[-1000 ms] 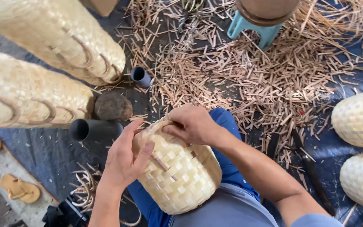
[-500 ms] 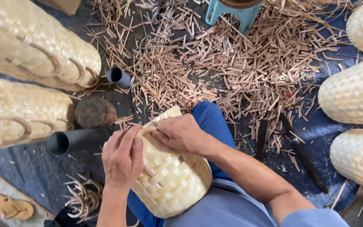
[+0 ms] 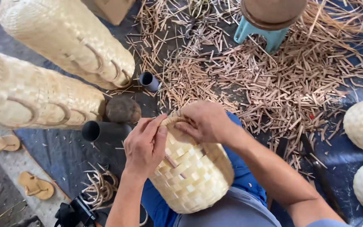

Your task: The person sits on the floor of a bamboo craft workshop fitting a curved bamboo handle into the woven wall of a bamboo basket, pressing and tucking the handle ends into the weave and rotating the basket to work each side. At the end they lift the finished basket and stack it upright with other completed baskets.

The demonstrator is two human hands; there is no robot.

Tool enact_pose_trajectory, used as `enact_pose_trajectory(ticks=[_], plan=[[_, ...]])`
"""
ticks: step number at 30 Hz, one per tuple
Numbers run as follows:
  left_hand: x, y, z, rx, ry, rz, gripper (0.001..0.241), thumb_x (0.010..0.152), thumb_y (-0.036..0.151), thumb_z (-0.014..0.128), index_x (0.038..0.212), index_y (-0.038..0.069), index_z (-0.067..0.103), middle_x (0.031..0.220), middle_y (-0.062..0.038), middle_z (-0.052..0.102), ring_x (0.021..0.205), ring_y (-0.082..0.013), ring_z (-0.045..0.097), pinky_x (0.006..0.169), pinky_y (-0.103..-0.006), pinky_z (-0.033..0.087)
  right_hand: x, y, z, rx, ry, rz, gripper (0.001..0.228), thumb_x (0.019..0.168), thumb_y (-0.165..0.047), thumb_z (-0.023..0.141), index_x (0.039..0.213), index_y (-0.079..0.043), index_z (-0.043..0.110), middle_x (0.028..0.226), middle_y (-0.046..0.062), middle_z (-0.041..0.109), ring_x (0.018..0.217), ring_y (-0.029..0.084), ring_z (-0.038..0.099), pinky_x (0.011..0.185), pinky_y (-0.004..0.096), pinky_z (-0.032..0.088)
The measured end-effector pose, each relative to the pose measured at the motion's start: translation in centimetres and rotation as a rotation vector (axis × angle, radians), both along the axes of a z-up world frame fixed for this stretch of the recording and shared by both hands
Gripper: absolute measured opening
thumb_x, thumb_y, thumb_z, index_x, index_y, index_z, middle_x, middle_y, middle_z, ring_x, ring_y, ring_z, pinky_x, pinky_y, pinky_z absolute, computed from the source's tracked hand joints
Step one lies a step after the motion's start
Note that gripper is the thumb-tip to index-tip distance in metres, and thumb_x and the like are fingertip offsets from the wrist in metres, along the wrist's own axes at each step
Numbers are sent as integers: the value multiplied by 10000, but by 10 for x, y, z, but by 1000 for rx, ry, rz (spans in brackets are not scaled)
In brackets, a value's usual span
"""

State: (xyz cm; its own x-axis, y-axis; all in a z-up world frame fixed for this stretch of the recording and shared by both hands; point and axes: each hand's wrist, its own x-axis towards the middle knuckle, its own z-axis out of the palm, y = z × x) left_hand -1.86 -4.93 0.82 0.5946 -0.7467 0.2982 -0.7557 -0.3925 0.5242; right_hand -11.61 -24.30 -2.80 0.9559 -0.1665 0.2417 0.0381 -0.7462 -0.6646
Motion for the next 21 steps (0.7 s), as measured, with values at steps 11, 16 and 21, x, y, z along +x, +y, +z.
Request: enact_pose_trajectory(ticks=[11, 16, 21], plan=[[-7, 38, -19, -4, 228, -246, 774, 910, 463, 693, 1453, -41, 468, 1365, -219, 602, 1284, -369, 560, 1096, -482, 384, 16, 8, -23, 351, 2, 125, 358, 935, -415, 709, 970, -71, 615, 868, 90, 572, 789, 269, 590, 693, 383, 484], [-27, 28, -27, 48, 22, -156, 1026, 811, 547, 743, 1501, -81, 317, 1500, -294, 372, 1420, -433, 323, 1173, -560, 187, 15, 3, 0, 144, -142, 123, 310, 947, -389, 727, 955, -91, 642, 924, 89, 589, 852, 288, 619, 721, 393, 493], [-29, 22, -27, 102, -39, -158, 963, 828, 437, 713, 1547, -35, 280, 1486, -263, 340, 1389, -439, 304, 1160, -573, 189, 23, 5, 13, 155, -137, 390, 394, 884, -420, 775, 947, -63, 620, 909, 87, 595, 823, 299, 643, 690, 402, 496]])
